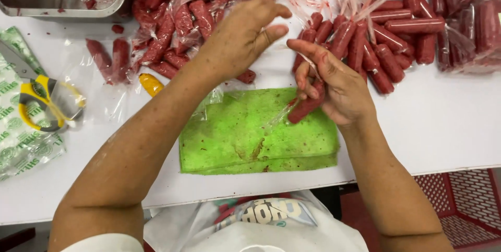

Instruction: Manually tying and sealing the ends of sausages in plastic casings at a high speed.

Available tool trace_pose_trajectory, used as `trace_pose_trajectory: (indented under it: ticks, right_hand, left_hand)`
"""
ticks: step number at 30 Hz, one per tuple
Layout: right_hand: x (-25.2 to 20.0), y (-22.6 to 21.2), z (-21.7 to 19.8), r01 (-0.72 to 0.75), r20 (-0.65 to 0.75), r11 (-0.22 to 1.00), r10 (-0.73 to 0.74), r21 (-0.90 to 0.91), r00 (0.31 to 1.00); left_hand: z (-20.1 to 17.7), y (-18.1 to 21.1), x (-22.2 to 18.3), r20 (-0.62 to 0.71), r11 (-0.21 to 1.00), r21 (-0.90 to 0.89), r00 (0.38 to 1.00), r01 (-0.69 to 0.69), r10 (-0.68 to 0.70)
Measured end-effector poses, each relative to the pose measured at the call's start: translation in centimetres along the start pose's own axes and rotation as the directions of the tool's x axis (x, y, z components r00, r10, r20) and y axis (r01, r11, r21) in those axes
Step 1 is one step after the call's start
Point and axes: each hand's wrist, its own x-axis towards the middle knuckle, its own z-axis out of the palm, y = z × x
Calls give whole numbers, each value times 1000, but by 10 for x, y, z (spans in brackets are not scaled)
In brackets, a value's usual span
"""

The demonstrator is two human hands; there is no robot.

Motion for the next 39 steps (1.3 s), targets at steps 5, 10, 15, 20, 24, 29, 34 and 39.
trace_pose_trajectory:
  ticks: [5,10,15,20,24,29,34,39]
  right_hand:
    - [3,-4,13,27,10,999,-27,17,1000]
    - [17,57,-23,293,223,945,-258,-142,940]
    - [-33,58,41,638,642,90,12,-764,767]
    - [-51,71,48,742,755,-195,15,-641,656]
    - [-67,63,39,591,664,-405,-57,-698,745]
    - [-90,59,16,473,476,-115,2,-874,879]
    - [-78,77,23,536,545,-135,-30,-833,838]
    - [-71,57,27,609,599,139,-114,-780,793]
  left_hand:
    - [23,33,-27,-3,916,-203,935,346,-354]
    - [31,67,-90,529,217,-612,597,761,-603]
    - [67,76,-183,816,-593,-445,577,671,40]
    - [74,103,-197,823,-499,-568,459,655,-334]
    - [61,109,-186,865,-585,-501,390,637,-316]
    - [58,110,-191,896,-654,-439,354,616,-268]
    - [82,119,-195,793,-432,-600,428,673,-434]
    - [41,112,-189,578,179,-634,614,753,-537]
